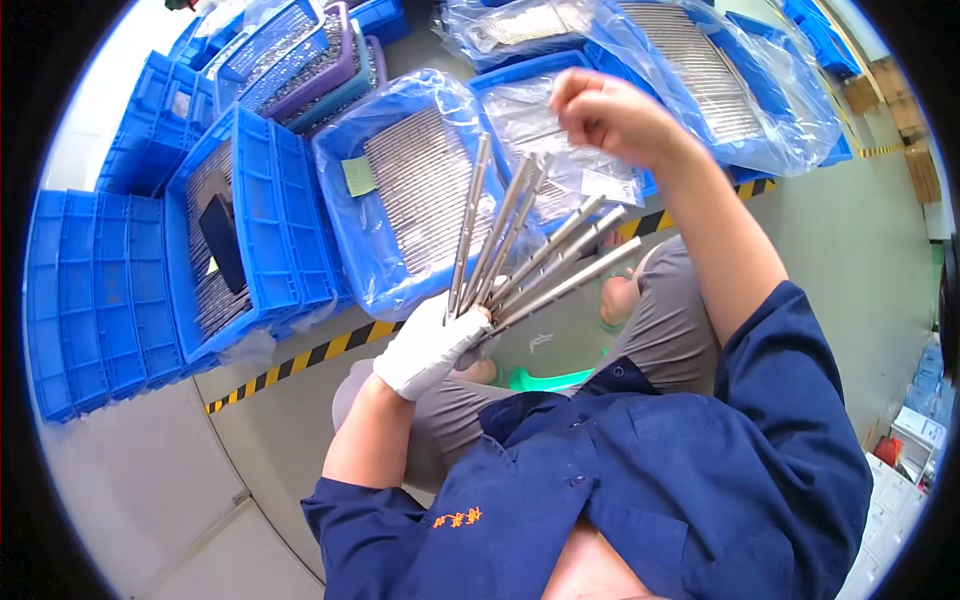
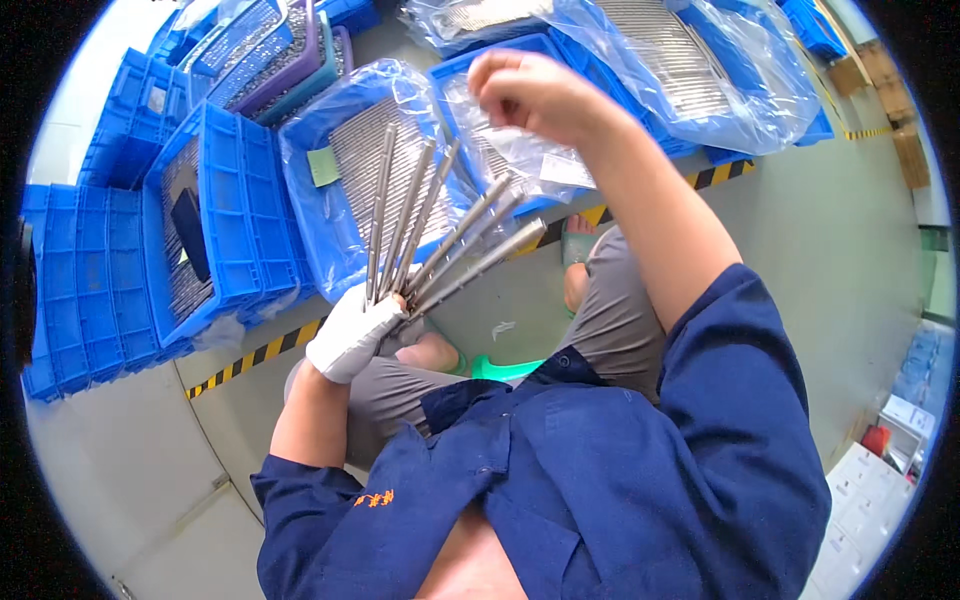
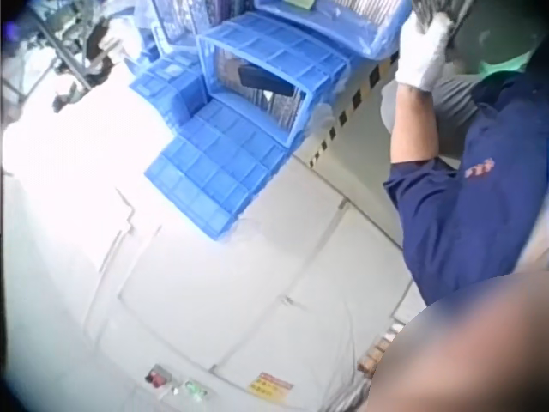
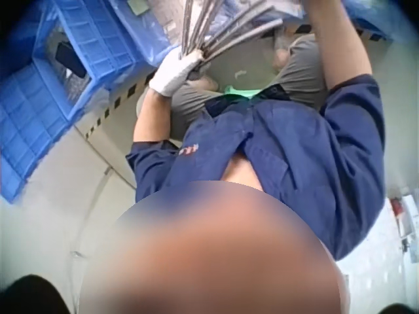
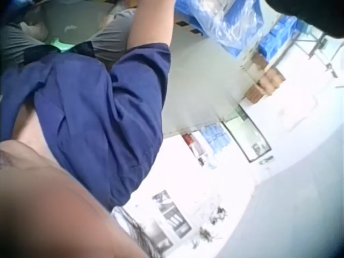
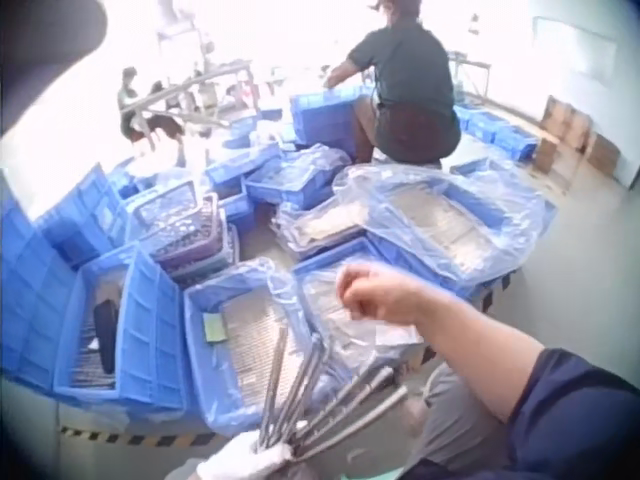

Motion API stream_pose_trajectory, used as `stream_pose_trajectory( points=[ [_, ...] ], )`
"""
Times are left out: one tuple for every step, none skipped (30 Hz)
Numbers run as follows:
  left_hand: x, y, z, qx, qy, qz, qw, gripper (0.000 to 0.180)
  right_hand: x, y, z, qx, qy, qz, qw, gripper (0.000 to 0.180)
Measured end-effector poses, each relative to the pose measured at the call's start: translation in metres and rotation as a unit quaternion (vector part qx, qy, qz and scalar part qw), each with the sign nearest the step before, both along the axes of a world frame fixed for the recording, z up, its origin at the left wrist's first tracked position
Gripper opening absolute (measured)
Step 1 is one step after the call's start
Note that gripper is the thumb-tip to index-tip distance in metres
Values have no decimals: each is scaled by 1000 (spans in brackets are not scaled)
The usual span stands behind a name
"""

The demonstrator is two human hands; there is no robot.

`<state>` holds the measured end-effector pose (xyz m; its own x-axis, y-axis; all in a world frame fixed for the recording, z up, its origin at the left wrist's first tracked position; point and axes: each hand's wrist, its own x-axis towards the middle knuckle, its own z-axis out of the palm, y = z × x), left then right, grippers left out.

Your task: Inspecting and organizing metal tubes in a manufacturing facility.

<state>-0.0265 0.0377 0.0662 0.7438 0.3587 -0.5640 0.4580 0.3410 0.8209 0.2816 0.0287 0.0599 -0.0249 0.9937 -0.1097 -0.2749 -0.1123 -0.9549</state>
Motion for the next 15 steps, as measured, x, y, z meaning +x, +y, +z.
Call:
stream_pose_trajectory(
  points=[
    [3,-1,5,19,-21,34,999,30,-12,-3,-9,-32,36,26,998,18],
    [-1,1,2,9,-23,49,999,35,-38,-9,6,-82,16,44,996,25],
    [0,3,1,-1,-29,58,998,40,-49,-11,2,-99,48,53,993,31],
    [3,1,4,-14,-44,76,996,41,-55,-13,4,-86,139,93,982,31],
    [3,1,4,-13,-45,77,996,41,-63,-10,4,-91,168,76,979,27],
    [3,1,5,-18,-58,73,995,41,-68,-9,8,-96,124,59,986,25],
    [5,1,5,-24,-71,68,995,42,-71,-9,12,-101,80,42,991,23],
    [4,0,4,-23,-72,69,995,42,-77,-6,11,-90,113,38,989,22],
    [5,-2,1,-22,-88,72,993,42,-76,-6,14,-71,92,56,992,23],
    [6,-3,-1,-20,-104,76,991,42,-73,-7,20,-52,71,75,993,24],
    [5,0,1,-23,-106,77,991,42,-71,-8,27,-34,32,41,998,25],
    [3,5,5,-57,-109,41,992,36,-57,-3,25,7,22,39,999,26],
    [1,7,8,-91,-113,7,989,32,-47,3,23,53,34,-21,998,25],
    [-3,6,7,-84,-92,35,992,31,-33,10,24,90,126,-52,987,24],
    [-4,3,7,-78,-71,63,992,31,-17,18,22,118,166,-214,955,21]
  ],
)
